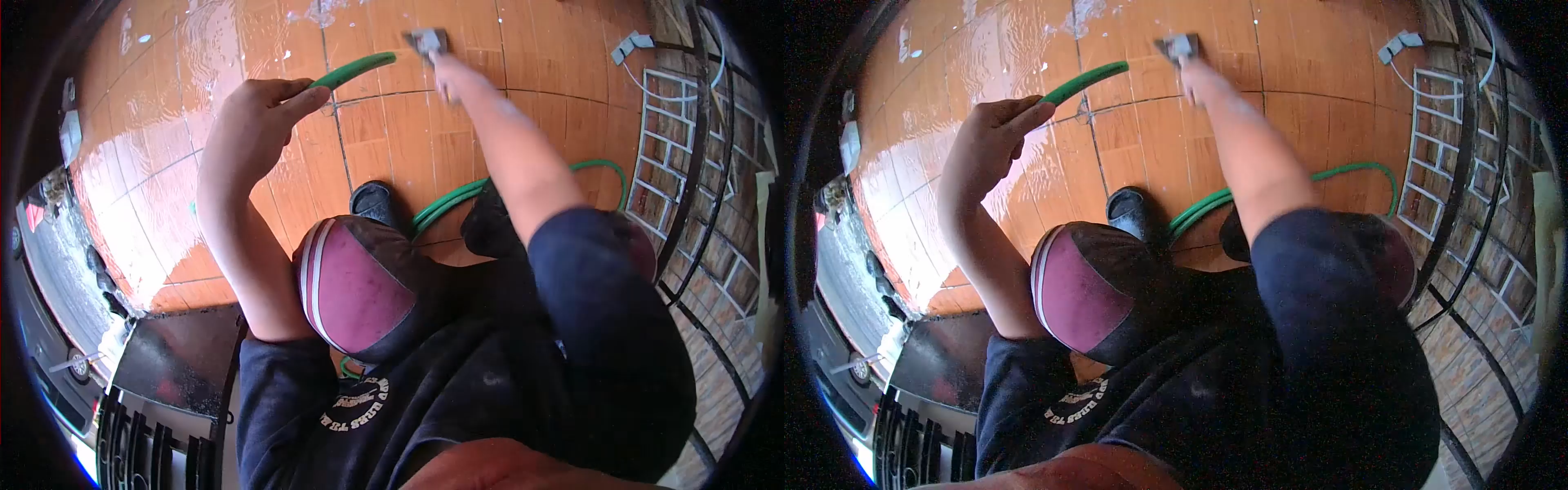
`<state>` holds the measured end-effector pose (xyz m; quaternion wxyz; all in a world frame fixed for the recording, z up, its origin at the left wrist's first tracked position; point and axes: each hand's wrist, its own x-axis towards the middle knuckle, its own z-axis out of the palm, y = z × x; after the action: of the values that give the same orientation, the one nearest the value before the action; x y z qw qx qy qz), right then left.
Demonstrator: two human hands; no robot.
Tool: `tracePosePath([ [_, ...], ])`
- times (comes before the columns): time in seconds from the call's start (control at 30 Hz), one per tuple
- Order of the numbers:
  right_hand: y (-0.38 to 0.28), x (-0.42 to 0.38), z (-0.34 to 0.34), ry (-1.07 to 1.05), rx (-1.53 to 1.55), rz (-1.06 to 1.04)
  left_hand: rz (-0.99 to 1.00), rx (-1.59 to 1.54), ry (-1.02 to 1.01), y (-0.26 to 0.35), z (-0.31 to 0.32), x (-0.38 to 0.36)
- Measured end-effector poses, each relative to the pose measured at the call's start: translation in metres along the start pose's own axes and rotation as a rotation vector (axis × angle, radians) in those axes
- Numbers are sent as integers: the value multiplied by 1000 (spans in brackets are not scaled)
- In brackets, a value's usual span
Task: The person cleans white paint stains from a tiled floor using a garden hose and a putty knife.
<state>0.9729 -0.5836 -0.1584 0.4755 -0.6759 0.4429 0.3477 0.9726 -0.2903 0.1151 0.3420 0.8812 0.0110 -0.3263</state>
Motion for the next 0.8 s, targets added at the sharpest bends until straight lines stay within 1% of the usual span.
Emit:
tracePosePath([
  [0.03, -27, 26, -2, -36, 1, -108, 16, -20, 16, -4, -3, -3],
  [0.1, -73, 64, -11, -77, -195, -155, 19, -39, 72, -12, -13, -9],
  [0.13, -85, 57, 1, -93, -205, -172, 22, -19, 103, -17, -14, -10],
  [0.17, -88, 38, 11, -10, 19, -95, 20, -1, 118, -24, -13, -12],
  [0.2, -86, 19, 18, 79, 241, -17, 35, -25, 83, -36, -17, -9],
  [0.23, -77, 0, 27, 75, 236, -27, 34, -28, 95, -43, -21, -9],
  [0.3, -56, -33, 42, 157, 113, -339, -51, -103, 127, -55, -30, -7],
  [0.37, -24, -39, 53, 475, -172, -436, -41, -114, 161, -68, -35, -5],
  [0.4, -15, -51, 57, 478, -175, -433, -41, -144, 181, -75, -37, -2],
  [0.47, 1, -73, 62, 541, -716, -551, -46, -181, 199, -80, -40, -2],
  [0.5, 2, -87, 66, 537, -725, -553, -85, -189, 219, -77, -41, -2],
  [0.57, -2, -110, 82, 366, -807, -555, -135, -180, 231, -78, -40, -1],
  [0.6, -9, -114, 88, 302, -824, -520, -109, -145, 230, -78, -39, 1],
  [0.7, -38, -111, 105, 299, -820, -541, -74, -100, 220, -74, -38, 6],
  [0.8, -92, -86, 111, 373, -786, -616, -75, -73, 224, -69, -33, 2],
])
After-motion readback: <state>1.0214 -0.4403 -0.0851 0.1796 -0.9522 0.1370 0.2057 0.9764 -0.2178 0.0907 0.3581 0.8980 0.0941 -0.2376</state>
